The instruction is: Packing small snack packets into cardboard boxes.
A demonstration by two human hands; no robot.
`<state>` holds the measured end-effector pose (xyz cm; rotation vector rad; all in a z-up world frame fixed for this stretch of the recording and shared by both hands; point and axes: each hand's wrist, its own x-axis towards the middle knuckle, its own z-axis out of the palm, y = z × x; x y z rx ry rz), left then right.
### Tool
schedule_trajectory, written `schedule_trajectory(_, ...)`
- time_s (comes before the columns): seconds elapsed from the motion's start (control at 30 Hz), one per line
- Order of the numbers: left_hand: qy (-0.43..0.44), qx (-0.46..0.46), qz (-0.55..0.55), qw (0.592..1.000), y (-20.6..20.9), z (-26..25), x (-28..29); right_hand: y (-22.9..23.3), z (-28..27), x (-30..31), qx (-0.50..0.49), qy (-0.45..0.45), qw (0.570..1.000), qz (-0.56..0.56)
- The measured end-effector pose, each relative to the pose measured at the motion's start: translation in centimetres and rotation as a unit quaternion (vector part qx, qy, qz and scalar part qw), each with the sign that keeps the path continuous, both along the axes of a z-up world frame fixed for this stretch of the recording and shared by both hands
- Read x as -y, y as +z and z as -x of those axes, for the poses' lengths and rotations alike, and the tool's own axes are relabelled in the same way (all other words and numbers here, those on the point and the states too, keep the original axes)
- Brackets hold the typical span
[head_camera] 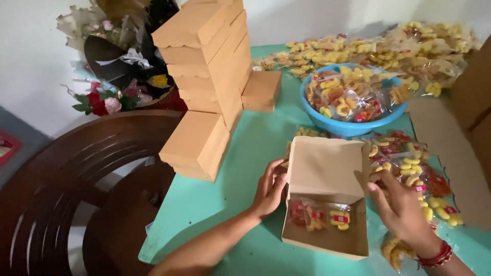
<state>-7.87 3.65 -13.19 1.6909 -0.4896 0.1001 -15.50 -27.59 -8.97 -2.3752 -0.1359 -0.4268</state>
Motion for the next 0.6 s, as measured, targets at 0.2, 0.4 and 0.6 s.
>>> schedule_trajectory(0.2, -0.030, -0.019, 0.064, 0.997, 2.2, 0.7, 0.4, -1.2, -0.5, 0.2, 0.061, 0.048, 0.996, 0.046)
schedule_trajectory(0.4, -0.055, 0.019, 0.088, 0.994, 2.2, 0.7, 0.5, -0.1, -0.5, 0.9, 0.125, 0.078, 0.981, 0.128)
schedule_trajectory(0.6, -0.031, 0.022, 0.059, 0.998, 1.2, 0.4, 0.2, -0.1, -0.8, 1.3, 0.151, 0.087, 0.972, 0.159)
